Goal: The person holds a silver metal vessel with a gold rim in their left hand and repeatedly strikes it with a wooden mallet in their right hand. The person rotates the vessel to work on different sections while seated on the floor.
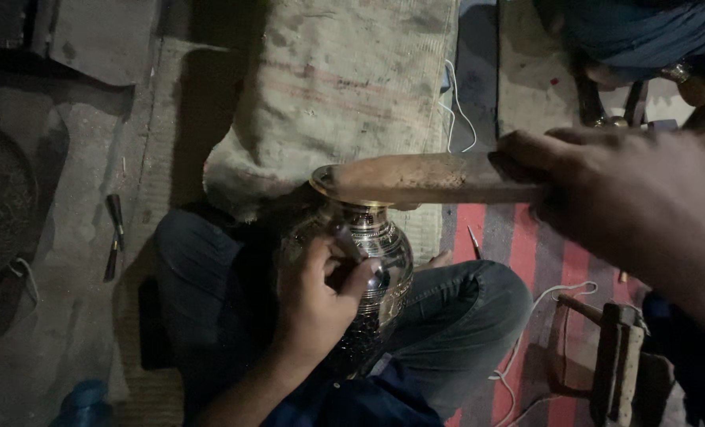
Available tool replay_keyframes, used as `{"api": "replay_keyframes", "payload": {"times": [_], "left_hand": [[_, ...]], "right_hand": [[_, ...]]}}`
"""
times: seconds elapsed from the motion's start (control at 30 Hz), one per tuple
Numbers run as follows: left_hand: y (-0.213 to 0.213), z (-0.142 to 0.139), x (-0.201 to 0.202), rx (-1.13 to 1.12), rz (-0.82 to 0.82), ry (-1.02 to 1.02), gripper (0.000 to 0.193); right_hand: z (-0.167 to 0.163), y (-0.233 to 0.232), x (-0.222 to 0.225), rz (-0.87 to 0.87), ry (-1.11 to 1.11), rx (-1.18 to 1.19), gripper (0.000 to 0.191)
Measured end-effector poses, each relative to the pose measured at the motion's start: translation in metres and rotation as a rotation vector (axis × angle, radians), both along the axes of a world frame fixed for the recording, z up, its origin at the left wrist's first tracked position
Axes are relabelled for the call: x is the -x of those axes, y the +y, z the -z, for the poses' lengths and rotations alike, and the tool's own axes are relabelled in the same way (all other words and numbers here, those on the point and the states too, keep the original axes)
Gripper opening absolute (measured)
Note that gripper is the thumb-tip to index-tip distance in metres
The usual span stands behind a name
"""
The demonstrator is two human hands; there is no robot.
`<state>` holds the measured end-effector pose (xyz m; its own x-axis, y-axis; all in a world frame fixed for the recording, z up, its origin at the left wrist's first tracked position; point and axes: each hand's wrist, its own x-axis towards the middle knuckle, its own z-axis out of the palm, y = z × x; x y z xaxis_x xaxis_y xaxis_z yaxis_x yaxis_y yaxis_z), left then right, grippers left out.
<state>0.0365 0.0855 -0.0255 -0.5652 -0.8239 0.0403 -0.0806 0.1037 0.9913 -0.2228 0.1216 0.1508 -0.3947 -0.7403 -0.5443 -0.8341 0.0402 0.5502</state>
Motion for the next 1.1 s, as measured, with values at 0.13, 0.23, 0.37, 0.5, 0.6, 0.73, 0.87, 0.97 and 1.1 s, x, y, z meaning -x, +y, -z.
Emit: {"api": "replay_keyframes", "payload": {"times": [0.13, 0.23, 0.37, 0.5, 0.6, 0.73, 0.87, 0.97, 1.1], "left_hand": [[0.0, 0.001, -0.002, 0.142, -0.016, -0.054, 0.03], [0.001, 0.001, 0.0, 0.123, -0.029, -0.054, 0.029], [-0.004, -0.001, 0.001, 0.222, 0.037, 0.04, 0.028], [-0.011, -0.008, 0.004, 0.092, 0.1, -0.176, 0.039], [-0.017, -0.014, 0.007, 0.21, 0.107, -0.06, 0.046], [-0.029, -0.019, 0.014, 0.164, 0.241, -0.221, 0.045], [-0.037, -0.027, 0.016, 0.097, 0.351, -0.165, 0.051], [-0.045, -0.033, 0.021, 0.126, 0.436, -0.071, 0.052], [-0.049, -0.039, 0.028, 0.093, 0.602, -0.289, 0.044]], "right_hand": [[0.004, 0.004, 0.015, 0.023, -0.642, 0.513, 0.055], [0.002, -0.002, 0.014, 0.008, -0.978, 0.496, 0.045], [-0.001, -0.018, -0.003, -0.02, -0.115, -0.082, 0.038], [-0.002, -0.016, -0.013, 0.217, 0.01, -0.235, 0.032], [0.006, -0.005, -0.003, -0.1, -1.243, 0.703, 0.039], [0.034, 0.02, 0.012, 0.32, -0.422, 0.27, 0.048], [0.06, 0.052, 0.026, 0.489, -0.499, 0.356, 0.06], [0.079, 0.078, 0.027, 0.714, -0.748, 0.642, 0.059], [0.104, 0.11, 0.033, 0.581, -0.611, 0.622, 0.056]]}}
